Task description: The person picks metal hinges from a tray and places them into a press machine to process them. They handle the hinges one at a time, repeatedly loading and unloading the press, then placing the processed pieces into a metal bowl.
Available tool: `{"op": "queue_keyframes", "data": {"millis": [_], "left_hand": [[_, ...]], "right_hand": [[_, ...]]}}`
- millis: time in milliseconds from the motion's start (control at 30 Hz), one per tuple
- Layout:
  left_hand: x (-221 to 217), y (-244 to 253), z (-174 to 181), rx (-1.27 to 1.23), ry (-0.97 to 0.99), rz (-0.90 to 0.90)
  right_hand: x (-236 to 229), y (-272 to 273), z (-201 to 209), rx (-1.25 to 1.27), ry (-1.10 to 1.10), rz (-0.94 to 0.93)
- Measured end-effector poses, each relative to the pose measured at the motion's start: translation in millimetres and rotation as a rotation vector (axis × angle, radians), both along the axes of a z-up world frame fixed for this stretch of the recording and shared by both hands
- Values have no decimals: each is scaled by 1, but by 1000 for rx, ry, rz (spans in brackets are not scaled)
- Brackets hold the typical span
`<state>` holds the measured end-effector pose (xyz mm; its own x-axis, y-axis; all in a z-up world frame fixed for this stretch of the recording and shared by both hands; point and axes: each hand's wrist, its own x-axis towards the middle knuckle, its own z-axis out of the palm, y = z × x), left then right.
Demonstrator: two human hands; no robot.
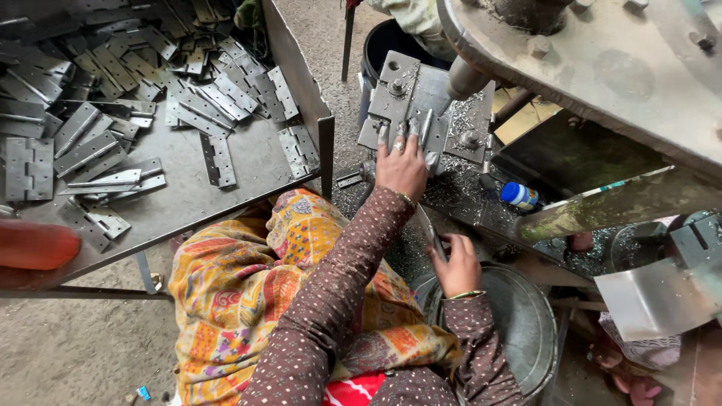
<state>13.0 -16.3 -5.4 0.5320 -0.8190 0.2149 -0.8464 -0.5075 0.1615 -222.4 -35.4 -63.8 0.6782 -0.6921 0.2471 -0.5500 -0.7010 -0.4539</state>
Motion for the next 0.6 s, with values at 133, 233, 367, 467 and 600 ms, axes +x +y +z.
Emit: {"op": "queue_keyframes", "data": {"millis": [133, 233, 367, 467, 600], "left_hand": [[8, -5, -1, -36, 29, 4], [7, -7, -1, -8, 11, 4], [12, 5, 0, -88, 18, 2], [6, 11, -1, -48, 31, -18], [9, 6, -3, -29, 26, -32]], "right_hand": [[-1, -1, -52, 338, 499, -128], [-1, 17, -118, 501, 403, -202], [-3, 23, -176, 207, 222, -73], [-12, 4, -165, 291, 268, -48], [-13, -25, -104, 301, 291, 49]]}}
